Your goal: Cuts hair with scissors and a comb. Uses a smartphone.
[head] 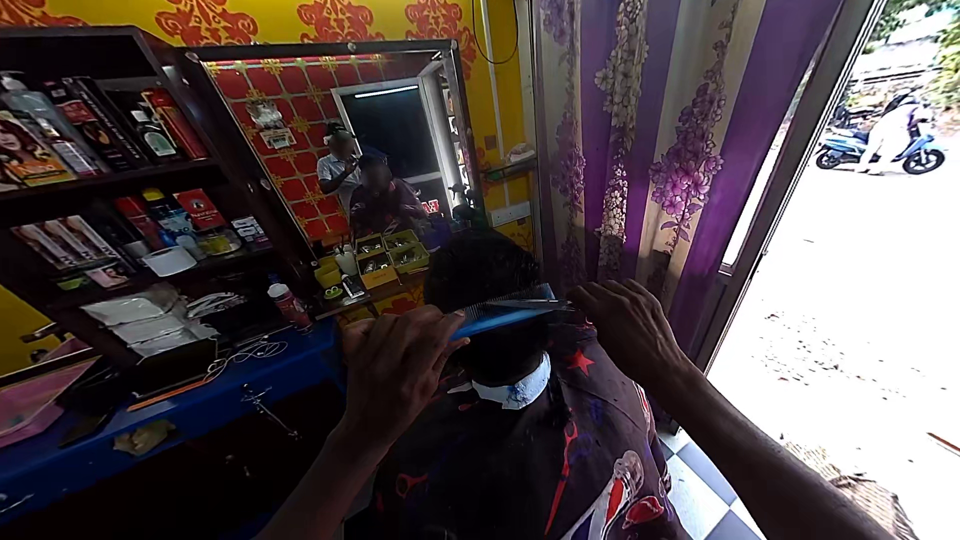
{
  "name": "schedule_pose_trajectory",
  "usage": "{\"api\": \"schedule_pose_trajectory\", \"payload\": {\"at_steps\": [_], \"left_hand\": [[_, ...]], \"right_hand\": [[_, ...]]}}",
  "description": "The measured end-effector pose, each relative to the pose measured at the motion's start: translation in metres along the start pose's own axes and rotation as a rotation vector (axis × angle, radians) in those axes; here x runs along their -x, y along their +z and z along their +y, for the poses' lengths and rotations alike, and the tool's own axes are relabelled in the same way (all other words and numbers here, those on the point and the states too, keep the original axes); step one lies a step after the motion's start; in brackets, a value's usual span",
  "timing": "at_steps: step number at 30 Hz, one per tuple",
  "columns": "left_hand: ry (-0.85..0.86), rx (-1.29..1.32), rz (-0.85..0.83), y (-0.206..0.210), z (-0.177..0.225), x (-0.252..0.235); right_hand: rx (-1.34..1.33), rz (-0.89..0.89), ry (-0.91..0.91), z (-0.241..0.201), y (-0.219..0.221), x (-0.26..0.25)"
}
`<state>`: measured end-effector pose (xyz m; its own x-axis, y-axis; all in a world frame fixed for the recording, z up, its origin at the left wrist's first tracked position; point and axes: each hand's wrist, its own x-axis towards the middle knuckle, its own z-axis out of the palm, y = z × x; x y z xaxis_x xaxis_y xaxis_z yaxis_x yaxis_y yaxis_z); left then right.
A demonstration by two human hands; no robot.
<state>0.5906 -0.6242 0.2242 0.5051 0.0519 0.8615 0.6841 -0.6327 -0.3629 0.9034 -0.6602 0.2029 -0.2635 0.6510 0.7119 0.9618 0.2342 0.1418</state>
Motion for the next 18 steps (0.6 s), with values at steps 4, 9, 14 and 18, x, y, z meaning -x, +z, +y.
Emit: {"api": "schedule_pose_trajectory", "payload": {"at_steps": [4,9,14,18], "left_hand": [[-0.182,0.065,0.019,-0.007,0.011,-0.002],[-0.327,0.157,-0.26,-0.014,0.023,0.008],[-0.261,0.099,-0.357,-0.006,0.048,0.046],[-0.189,0.045,-0.396,-0.005,0.065,0.067]], "right_hand": [[-0.201,0.038,0.254,0.007,0.001,0.016],[-0.38,-0.04,0.553,0.016,0.013,0.062],[-0.467,-0.084,0.57,0.031,0.046,0.128],[-0.482,-0.101,0.556,0.048,0.063,0.162]]}}
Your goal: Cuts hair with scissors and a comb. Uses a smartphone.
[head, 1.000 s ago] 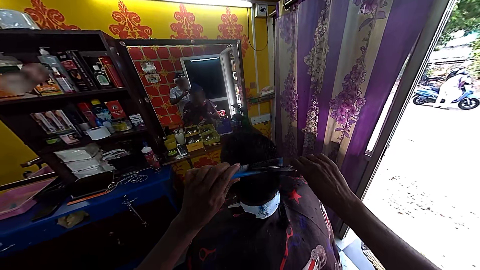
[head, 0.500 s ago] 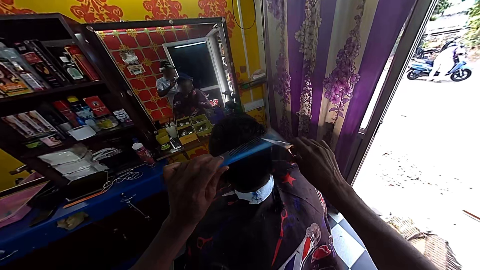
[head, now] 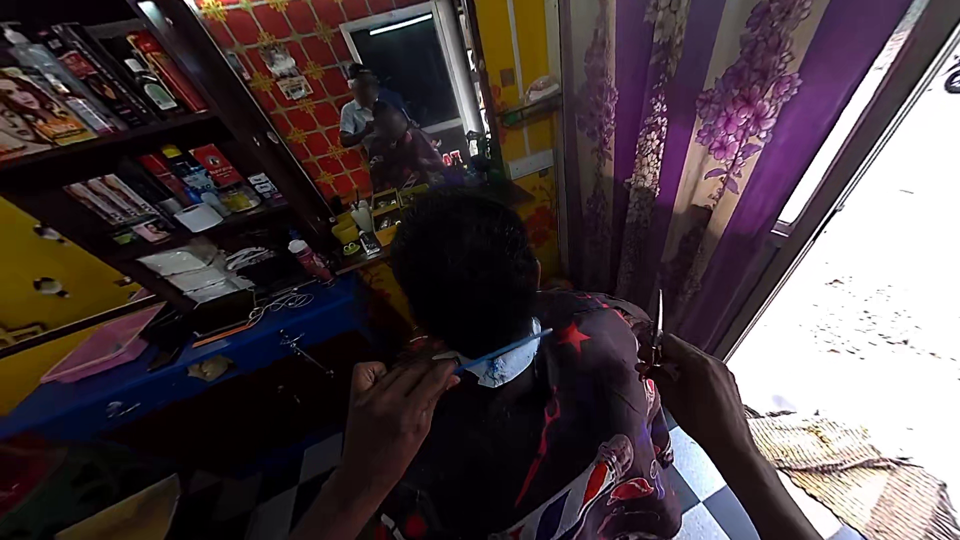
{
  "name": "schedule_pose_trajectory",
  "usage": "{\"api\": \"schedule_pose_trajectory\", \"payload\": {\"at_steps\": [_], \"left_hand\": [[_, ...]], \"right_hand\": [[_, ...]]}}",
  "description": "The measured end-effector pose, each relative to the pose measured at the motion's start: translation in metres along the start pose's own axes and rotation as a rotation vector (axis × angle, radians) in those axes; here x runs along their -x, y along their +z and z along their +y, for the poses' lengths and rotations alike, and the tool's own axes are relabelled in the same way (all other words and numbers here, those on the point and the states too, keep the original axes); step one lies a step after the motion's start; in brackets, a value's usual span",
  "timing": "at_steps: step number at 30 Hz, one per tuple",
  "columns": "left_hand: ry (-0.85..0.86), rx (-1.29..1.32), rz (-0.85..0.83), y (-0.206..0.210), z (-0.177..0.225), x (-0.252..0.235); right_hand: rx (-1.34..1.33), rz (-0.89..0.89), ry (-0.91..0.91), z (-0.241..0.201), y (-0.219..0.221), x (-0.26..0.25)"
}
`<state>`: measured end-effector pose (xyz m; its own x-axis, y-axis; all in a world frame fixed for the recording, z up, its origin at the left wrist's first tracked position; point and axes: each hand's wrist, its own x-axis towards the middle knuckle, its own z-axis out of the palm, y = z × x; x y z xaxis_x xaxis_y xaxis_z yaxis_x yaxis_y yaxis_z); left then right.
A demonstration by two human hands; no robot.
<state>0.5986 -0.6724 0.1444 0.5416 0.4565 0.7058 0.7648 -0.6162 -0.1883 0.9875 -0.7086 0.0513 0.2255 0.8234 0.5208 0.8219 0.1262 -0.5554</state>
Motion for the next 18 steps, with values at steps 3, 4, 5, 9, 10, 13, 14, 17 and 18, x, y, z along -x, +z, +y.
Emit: {"api": "schedule_pose_trajectory", "payload": {"at_steps": [3,4,5,9,10,13,14,17,18], "left_hand": [[0.106,0.001,0.056,0.001,0.007,0.009],[0.097,0.009,0.097,-0.003,0.009,0.009],[0.047,0.007,0.142,-0.009,0.01,0.006],[-0.191,0.008,0.166,-0.03,0.008,-0.022],[-0.196,0.01,0.121,-0.029,0.008,-0.023],[-0.14,0.005,0.011,-0.012,0.015,-0.015],[-0.125,0.013,-0.011,-0.006,0.02,-0.011],[-0.088,0.09,0.036,0.0,0.03,0.003],[-0.106,0.109,0.064,-0.005,0.031,0.008]], "right_hand": [[-0.024,-0.009,0.001,0.01,-0.001,-0.002],[-0.035,-0.012,0.002,0.012,-0.001,-0.003],[-0.045,-0.008,-0.004,0.013,-0.001,-0.005],[-0.038,0.018,-0.035,0.012,-0.006,-0.011],[-0.032,0.024,-0.027,0.011,-0.008,-0.011],[0.002,0.033,-0.021,0.011,-0.015,-0.009],[0.01,0.036,-0.027,0.011,-0.019,-0.008],[0.039,0.041,-0.014,0.016,-0.028,-0.002],[0.047,0.049,-0.014,0.021,-0.03,0.001]]}}
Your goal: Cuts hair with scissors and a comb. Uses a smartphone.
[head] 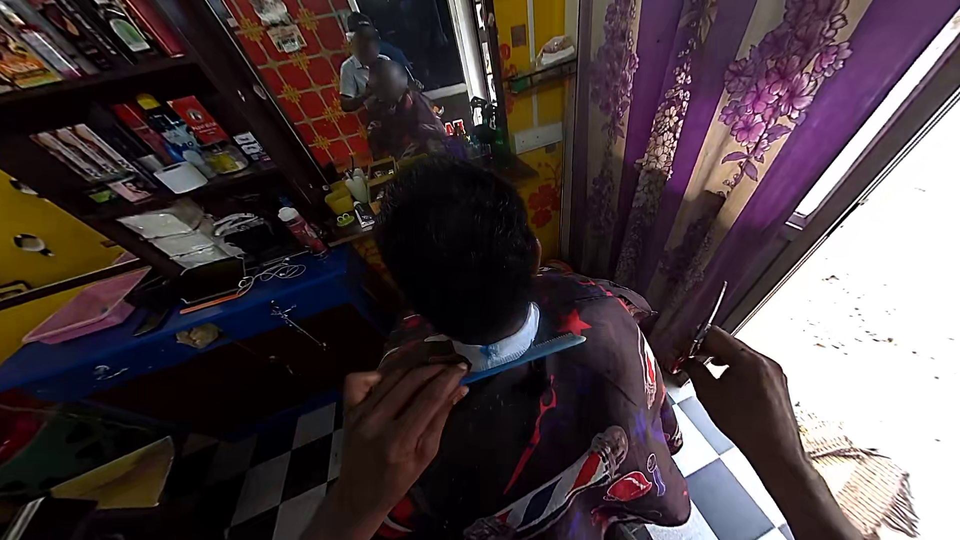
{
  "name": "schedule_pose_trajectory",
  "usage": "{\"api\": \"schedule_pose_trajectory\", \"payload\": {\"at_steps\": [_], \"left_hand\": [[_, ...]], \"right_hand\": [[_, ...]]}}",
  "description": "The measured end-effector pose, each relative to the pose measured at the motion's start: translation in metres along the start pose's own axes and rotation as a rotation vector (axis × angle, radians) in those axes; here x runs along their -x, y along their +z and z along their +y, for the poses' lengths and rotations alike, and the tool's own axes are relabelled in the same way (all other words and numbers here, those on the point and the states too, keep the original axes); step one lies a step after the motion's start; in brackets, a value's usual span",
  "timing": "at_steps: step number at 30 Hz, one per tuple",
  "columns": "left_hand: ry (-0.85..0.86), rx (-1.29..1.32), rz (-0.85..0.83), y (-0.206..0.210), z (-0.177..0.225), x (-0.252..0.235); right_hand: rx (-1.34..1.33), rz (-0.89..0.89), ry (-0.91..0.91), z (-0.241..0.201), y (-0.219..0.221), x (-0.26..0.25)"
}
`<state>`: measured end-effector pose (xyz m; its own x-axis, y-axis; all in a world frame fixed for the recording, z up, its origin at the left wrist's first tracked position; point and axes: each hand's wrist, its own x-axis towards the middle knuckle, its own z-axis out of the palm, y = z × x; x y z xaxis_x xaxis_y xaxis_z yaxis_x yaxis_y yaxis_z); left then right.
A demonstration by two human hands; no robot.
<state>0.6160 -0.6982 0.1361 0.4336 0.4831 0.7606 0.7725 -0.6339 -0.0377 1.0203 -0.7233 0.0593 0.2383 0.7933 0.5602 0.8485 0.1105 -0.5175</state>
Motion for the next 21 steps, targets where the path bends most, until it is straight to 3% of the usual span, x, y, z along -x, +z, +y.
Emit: {"api": "schedule_pose_trajectory", "payload": {"at_steps": [5,9,16,19,21], "left_hand": [[-0.233,-0.025,-0.033,-0.033,-0.006,0.013],[-0.331,-0.082,-0.073,-0.022,0.016,0.004],[-0.492,-0.098,-0.219,-0.004,0.049,-0.018],[-0.51,-0.082,-0.224,-0.008,0.044,-0.021],[-0.42,-0.123,-0.162,-0.008,0.041,-0.024]], "right_hand": [[0.003,-0.019,-0.064,0.019,0.001,-0.017],[-0.089,-0.086,-0.118,0.002,0.013,-0.062],[-0.022,-0.189,-0.445,-0.03,0.031,-0.126],[0.067,-0.065,-0.631,-0.035,0.043,-0.141],[0.118,0.01,-0.733,-0.036,0.05,-0.15]]}}
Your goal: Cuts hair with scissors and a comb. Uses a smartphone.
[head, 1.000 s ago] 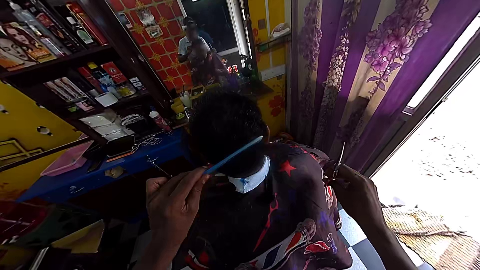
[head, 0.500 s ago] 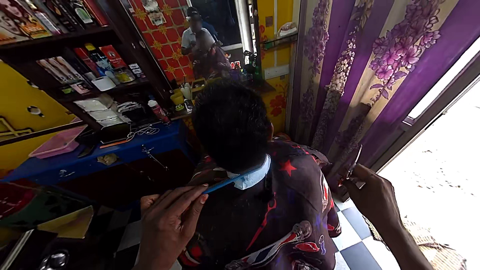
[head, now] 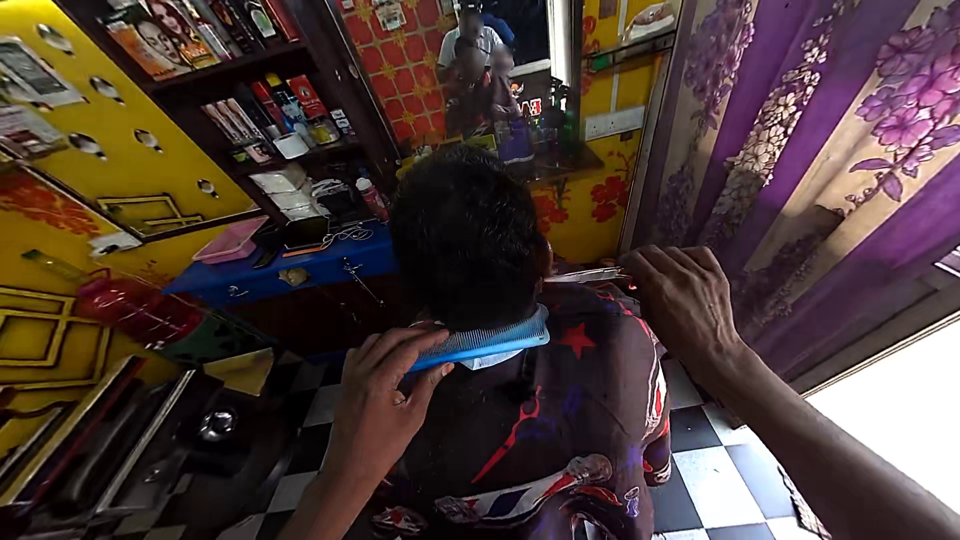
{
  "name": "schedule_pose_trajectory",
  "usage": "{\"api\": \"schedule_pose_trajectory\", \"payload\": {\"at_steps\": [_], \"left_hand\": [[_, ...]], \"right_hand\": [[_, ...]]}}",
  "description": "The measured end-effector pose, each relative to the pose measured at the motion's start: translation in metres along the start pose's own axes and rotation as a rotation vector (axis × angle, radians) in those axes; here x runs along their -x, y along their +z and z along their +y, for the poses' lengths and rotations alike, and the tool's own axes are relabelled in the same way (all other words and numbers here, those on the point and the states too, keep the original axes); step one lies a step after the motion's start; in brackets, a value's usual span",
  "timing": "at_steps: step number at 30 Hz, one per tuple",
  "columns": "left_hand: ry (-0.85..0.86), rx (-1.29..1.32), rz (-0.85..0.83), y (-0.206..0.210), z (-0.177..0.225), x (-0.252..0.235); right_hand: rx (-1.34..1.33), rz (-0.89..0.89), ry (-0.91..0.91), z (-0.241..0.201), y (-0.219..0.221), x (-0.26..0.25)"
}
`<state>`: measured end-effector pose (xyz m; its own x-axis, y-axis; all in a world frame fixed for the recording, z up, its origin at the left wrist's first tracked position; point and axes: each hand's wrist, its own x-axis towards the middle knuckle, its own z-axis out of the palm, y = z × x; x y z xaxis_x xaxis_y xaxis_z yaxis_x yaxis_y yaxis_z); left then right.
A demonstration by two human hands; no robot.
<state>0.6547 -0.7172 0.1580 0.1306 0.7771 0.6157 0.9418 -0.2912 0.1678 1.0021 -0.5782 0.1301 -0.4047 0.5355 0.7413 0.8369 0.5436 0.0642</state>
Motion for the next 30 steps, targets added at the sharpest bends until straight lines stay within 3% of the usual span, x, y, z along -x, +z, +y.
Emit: {"api": "schedule_pose_trajectory", "payload": {"at_steps": [5,13,20,25,30], "left_hand": [[0.2,-0.19,0.235,0.009,0.002,-0.003],[0.289,-0.238,0.448,0.022,-0.003,-0.003],[0.309,-0.25,0.48,0.023,-0.001,-0.003],[0.314,-0.255,0.491,0.022,0.0,-0.005],[0.324,-0.251,0.495,0.023,-0.001,-0.007]], "right_hand": [[0.099,0.037,-0.135,0.01,0.014,-0.008],[0.202,-0.033,-0.182,-0.008,0.016,-0.018],[0.093,-0.029,-0.258,-0.025,0.014,-0.017],[0.089,-0.018,-0.172,-0.015,0.016,-0.009],[0.106,-0.031,-0.157,-0.033,0.008,-0.021]]}}
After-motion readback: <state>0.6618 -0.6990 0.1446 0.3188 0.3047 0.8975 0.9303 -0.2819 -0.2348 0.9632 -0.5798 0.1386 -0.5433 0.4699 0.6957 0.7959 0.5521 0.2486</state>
